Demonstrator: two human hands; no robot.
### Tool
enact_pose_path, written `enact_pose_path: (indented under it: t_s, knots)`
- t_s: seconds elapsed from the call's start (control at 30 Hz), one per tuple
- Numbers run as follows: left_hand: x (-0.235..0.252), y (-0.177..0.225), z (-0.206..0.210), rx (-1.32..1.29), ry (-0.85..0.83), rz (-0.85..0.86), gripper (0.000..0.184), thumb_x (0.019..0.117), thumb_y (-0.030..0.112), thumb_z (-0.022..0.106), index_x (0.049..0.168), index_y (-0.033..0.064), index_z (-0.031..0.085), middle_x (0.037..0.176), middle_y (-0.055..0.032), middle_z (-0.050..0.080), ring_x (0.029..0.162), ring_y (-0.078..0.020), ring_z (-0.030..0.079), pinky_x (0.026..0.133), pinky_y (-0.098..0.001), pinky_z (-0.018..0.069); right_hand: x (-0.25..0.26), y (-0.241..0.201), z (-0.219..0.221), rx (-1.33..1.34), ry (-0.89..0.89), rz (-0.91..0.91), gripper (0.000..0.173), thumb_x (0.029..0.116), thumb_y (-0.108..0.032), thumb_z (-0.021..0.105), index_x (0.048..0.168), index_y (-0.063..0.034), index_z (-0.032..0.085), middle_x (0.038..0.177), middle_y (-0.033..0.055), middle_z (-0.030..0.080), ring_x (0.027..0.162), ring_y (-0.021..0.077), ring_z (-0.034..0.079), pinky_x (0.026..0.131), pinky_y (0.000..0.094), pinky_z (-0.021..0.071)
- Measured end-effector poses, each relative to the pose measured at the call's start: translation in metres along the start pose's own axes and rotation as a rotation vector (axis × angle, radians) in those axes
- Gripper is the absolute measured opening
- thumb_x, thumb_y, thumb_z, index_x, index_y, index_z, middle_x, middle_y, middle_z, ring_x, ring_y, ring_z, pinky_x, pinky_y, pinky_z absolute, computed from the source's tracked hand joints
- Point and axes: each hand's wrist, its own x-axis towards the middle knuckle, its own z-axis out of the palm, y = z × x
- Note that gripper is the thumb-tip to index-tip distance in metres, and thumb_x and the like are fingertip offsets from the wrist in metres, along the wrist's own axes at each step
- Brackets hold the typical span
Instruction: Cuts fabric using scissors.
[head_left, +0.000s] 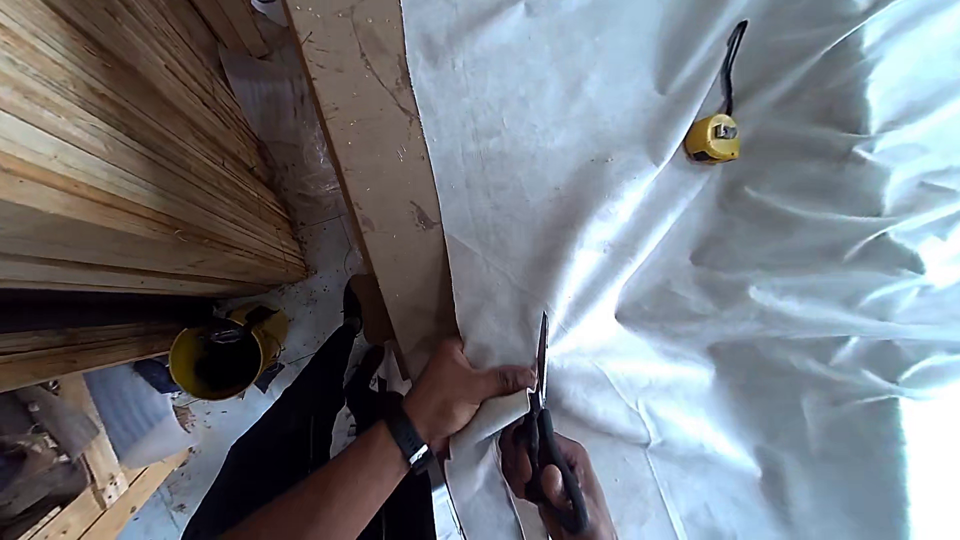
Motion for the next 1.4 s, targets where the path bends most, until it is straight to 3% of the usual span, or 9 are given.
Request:
enact_pose_path:
  t_s: [0.17,0.3,0.43,0.63,1.0,1.23,1.4]
  knots:
    - [-0.001,0.002,0.001,-0.062,0.018,-0.015,0.047,0.0793,0.018,0.090,0.115,-0.0023,0.067,0.100,-0.0164,0.076,0.091,-0.0271,0.076,0.086,-0.0434,0.0651,0.010,-0.007,0.002,-0.055,0.014,0.048,0.056,0.0910,-0.063,0.067,0.090,-0.0070,0.066,0.078,0.0068,0.062,0.069,0.0174,0.061,0.063,0.0332,0.0528]
    - [0.000,0.002,-0.001,-0.059,0.014,0.005,0.045,0.0800,0.017,0.090,0.114,-0.0024,0.068,0.101,-0.0161,0.076,0.092,-0.0268,0.076,0.087,-0.0431,0.0650,0.014,-0.008,0.003,-0.081,0.025,0.067,0.057,0.0910,-0.064,0.066,0.093,-0.0079,0.066,0.079,0.0062,0.061,0.070,0.0171,0.060,0.062,0.0323,0.0514]
    - [0.000,0.003,-0.004,-0.067,0.002,0.035,0.044,0.0807,0.015,0.089,0.114,-0.0030,0.067,0.101,-0.0149,0.076,0.093,-0.0259,0.076,0.089,-0.0428,0.0647,0.013,-0.015,0.006,-0.088,0.068,0.112,0.045,0.0912,-0.054,0.073,0.090,-0.0091,0.068,0.075,0.0034,0.061,0.063,0.0123,0.056,0.056,0.0294,0.0484]
    - [-0.008,-0.005,-0.008,-0.065,0.005,0.064,0.039,0.0816,0.014,0.088,0.112,-0.0022,0.069,0.102,-0.0144,0.077,0.093,-0.0255,0.076,0.089,-0.0430,0.0645,0.006,-0.018,0.002,-0.140,0.069,0.140,0.038,0.0943,-0.045,0.073,0.089,-0.0068,0.072,0.073,0.0060,0.063,0.060,0.0132,0.058,0.054,0.0306,0.0507]
    - [-0.018,-0.018,-0.006,-0.072,0.011,0.143,0.036,0.0828,0.012,0.087,0.112,-0.0019,0.070,0.101,-0.0128,0.077,0.093,-0.0248,0.076,0.088,-0.0426,0.0651,0.044,-0.028,0.007,-0.191,0.116,0.136,0.054,0.0878,-0.065,0.068,0.102,-0.0132,0.069,0.079,-0.0008,0.066,0.068,0.0084,0.063,0.061,0.0265,0.0553]
    - [-0.024,-0.017,-0.013,-0.004,0.001,0.124,0.037,0.0819,0.015,0.088,0.112,0.0020,0.070,0.100,-0.0093,0.078,0.090,-0.0219,0.077,0.085,-0.0404,0.0660,0.044,-0.034,0.021,-0.188,0.181,0.135,0.034,0.0910,-0.044,0.076,0.092,-0.0102,0.074,0.073,0.0005,0.068,0.060,0.0066,0.062,0.056,0.0239,0.0548]
    - [-0.026,-0.017,-0.015,0.011,-0.001,0.170,0.033,0.0826,0.013,0.087,0.109,0.0014,0.071,0.098,-0.0092,0.078,0.089,-0.0226,0.077,0.084,-0.0411,0.0666,0.053,-0.038,0.020,-0.208,0.170,0.120,0.036,0.0912,-0.048,0.074,0.088,-0.0116,0.073,0.070,-0.0010,0.067,0.058,0.0059,0.061,0.054,0.0232,0.0535]
